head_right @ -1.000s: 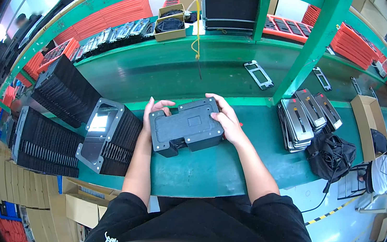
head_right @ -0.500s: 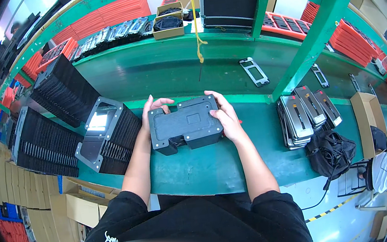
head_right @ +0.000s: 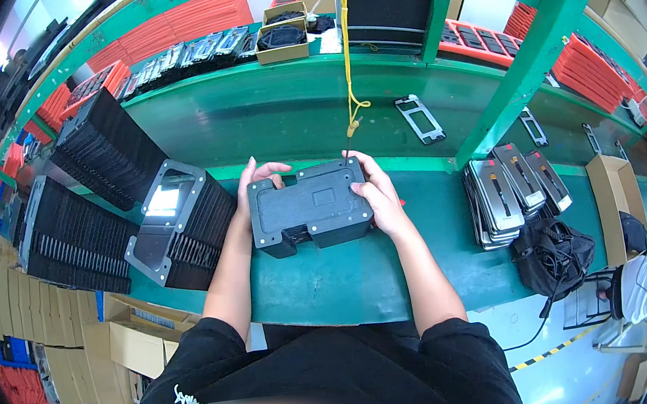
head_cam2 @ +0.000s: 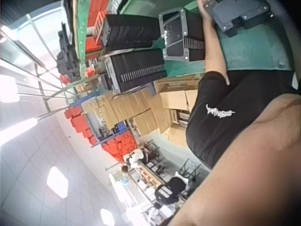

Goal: Assembling various components of an electronic device on a production line.

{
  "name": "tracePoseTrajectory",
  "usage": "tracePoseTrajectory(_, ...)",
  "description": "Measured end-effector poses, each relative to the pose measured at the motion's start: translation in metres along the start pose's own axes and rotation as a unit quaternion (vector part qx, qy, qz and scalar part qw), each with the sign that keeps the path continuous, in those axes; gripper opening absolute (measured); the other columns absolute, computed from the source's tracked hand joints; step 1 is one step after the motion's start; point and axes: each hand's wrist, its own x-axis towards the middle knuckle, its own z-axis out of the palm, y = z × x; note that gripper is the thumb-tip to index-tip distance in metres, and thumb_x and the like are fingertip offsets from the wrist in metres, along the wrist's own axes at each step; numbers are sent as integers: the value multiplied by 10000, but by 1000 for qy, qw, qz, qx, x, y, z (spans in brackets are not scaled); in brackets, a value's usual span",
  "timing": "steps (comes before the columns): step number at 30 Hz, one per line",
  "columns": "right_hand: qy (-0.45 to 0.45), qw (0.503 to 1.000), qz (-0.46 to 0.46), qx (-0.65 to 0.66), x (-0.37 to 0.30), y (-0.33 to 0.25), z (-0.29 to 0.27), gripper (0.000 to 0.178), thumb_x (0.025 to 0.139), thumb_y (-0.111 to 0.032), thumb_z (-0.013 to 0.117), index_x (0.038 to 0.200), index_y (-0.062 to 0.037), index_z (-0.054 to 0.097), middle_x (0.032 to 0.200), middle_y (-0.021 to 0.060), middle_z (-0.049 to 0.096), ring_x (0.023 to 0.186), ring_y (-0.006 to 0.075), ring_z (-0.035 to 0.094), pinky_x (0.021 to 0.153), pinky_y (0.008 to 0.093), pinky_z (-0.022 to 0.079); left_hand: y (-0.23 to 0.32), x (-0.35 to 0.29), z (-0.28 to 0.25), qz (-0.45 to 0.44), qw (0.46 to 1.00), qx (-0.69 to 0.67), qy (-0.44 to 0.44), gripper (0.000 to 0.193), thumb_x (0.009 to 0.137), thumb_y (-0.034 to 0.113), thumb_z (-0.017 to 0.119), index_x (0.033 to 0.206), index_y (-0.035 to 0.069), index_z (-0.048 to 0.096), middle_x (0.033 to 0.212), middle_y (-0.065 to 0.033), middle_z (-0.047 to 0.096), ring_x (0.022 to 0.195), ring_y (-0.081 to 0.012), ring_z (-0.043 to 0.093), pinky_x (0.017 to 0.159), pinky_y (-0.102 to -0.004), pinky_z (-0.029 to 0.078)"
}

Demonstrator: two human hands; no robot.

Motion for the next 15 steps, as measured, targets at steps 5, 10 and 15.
tracePoseTrajectory(5, -4, 1000, -1, -7, -1, -4, 1, 679, 808, -205, 547, 1454, -9, 467, 1332, 119, 561, 1245, 215, 515, 1104, 314, 347, 0, -1, 2, -1, 1000, 0, 9, 761, 1036, 609, 272, 1144, -46, 644, 609, -1, 549, 562, -101, 512, 576, -261, 432)
tracePoseTrajectory(10, -9, 1000, -6, -4, -1, -4, 1, 676, 806, -201, 544, 1449, -8, 469, 1327, 120, 557, 1242, 214, 513, 1100, 313, 349, -2, 0, -3, 0, 1000, -5, -18, 758, 1034, 612, 278, 1139, -43, 646, 613, -2, 552, 562, -103, 513, 577, -263, 434)
tracePoseTrajectory(15, -7, 1000, -1, 4, 1, -2, -1, 675, 803, -197, 542, 1447, -8, 470, 1323, 119, 556, 1245, 215, 511, 1100, 313, 350, -1, 2, -2, -2, 1000, -9, -15, 758, 1032, 616, 282, 1139, -39, 648, 615, -1, 551, 565, -103, 514, 577, -266, 434)
